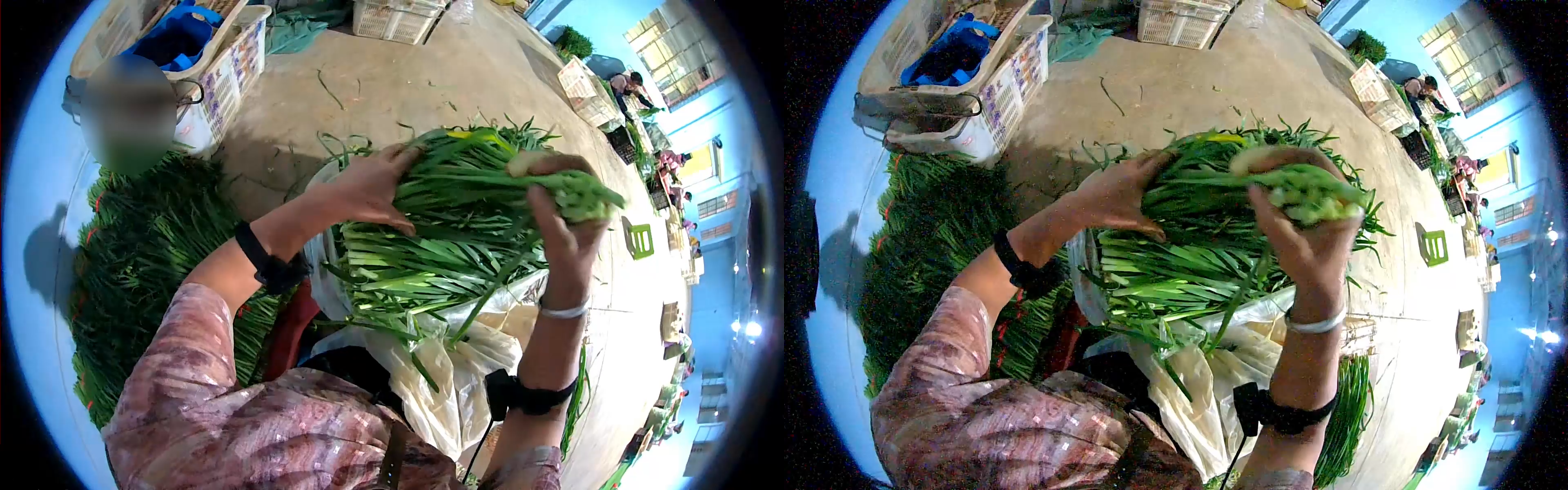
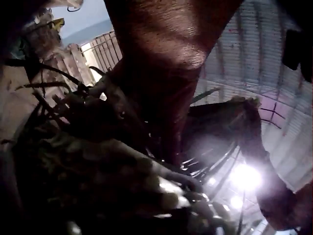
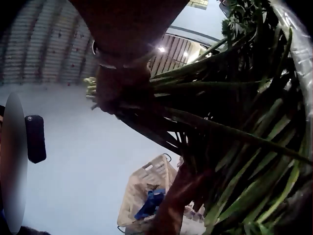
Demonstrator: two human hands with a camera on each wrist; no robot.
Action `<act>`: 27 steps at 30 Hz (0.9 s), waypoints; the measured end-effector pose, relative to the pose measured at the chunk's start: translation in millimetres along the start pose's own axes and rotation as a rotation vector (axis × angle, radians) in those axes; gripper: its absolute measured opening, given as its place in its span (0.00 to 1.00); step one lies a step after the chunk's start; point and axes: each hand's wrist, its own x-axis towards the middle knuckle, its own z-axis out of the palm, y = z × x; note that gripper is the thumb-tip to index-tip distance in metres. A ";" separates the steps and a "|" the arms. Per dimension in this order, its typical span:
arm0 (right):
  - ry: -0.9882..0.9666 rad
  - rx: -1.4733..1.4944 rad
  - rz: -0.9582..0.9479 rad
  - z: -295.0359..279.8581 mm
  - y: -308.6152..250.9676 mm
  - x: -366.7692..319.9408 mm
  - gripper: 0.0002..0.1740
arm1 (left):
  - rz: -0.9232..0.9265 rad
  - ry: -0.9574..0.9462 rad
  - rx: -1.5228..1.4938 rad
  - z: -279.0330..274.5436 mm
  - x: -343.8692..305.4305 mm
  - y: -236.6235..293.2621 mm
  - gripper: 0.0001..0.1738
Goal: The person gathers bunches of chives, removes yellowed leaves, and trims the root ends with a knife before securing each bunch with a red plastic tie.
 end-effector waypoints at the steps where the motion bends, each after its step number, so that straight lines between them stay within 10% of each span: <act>1: 0.014 0.052 -0.085 -7.6 3.3 -1.7 0.15 | -0.032 -0.054 0.078 -3.0 -1.8 11.6 0.65; 4: 0.161 0.138 -0.091 -33.4 -17.2 -8.5 0.16 | 0.003 -0.029 0.143 -6.1 0.5 37.3 0.62; 6: -0.110 0.245 -0.314 -63.3 -23.0 -1.5 0.15 | 0.013 -0.082 0.168 -6.0 -1.3 52.5 0.61; 12: 0.003 0.106 -0.033 -68.9 16.7 -43.0 0.16 | -0.056 -0.051 0.320 36.4 2.7 37.6 0.61; 18: 0.099 0.381 -0.308 -119.5 -7.1 -45.0 0.15 | 0.049 0.098 0.276 41.8 5.9 25.8 0.58; 27: 0.641 0.276 -0.179 -268.2 -70.1 -122.4 0.22 | -0.091 -0.352 0.360 1.7 27.7 33.4 0.55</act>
